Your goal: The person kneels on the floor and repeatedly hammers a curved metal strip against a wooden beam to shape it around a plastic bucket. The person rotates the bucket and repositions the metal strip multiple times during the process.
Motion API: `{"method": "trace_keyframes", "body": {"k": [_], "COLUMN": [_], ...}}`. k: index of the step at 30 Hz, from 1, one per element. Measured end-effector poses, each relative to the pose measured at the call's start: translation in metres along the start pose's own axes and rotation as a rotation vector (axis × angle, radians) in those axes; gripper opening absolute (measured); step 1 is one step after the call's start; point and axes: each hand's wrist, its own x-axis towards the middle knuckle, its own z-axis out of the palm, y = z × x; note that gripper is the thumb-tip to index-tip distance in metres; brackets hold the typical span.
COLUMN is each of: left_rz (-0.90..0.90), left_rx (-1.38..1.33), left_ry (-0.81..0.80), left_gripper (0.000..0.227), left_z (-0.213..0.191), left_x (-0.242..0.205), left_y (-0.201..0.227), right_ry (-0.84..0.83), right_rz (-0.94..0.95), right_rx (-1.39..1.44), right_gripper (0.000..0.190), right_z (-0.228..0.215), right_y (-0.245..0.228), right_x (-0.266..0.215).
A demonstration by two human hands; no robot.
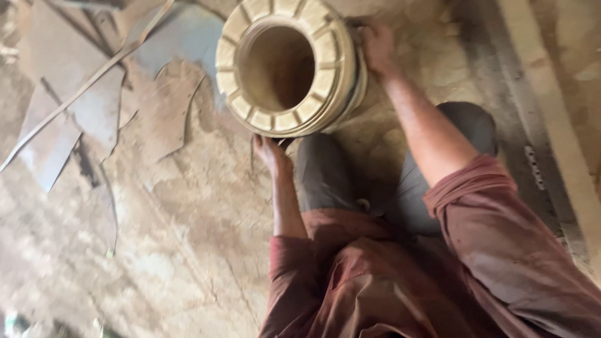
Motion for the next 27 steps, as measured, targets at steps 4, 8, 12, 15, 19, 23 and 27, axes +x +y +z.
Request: {"method": "trace_keyframes", "body": {"k": [4, 8, 12, 15, 19, 23, 27], "left_rz": [-0.067, 0.010, -0.070, -0.012, 0.006, -0.063, 0.020], "left_rx": [0.110, 0.180, 0.199, 0.188, 0.297, 0.323, 0.282], "left_ry": [0.097, 0.045, 0.061, 0.005, 0.036, 0.088, -0.057], "left_gripper": [0.065, 0.068, 0.064, 0.060, 0.047, 0.040, 0.046], "left_z": [0.002, -0.016, -0.045, -0.053, -0.060, -0.058, -0.048], "left_x": [0.001, 0.027, 0.048, 0.068, 0.075, 0.074, 0.059], "left_y": [-0.002, 0.004, -0.005, -0.009, -0.017, -0.012, -0.001], "right_ry": [0.002, 0.041, 0.075, 0.074, 0.184, 0.126, 0.148], "right_rz": [0.053, -0.017, 0.049, 0.066, 0.352, 0.538, 0.483], "right_rx": [-0.044, -0.213, -0.181, -0.133, 0.145, 0.148, 0.267], "right_gripper": [0.040, 0.038, 0.039, 0.037, 0.030, 0.026, 0.021], "right_z": [-0.011, -0.004, -0.005, -0.005, 0.003, 0.009, 0.008], "right_y": [-0.020, -0.043, -0.048, -0.052, -0.058, -0.065, -0.068], "right_x": [-0.016, -0.041, -0.067, -0.066, -0.080, -0.096, -0.096]}}
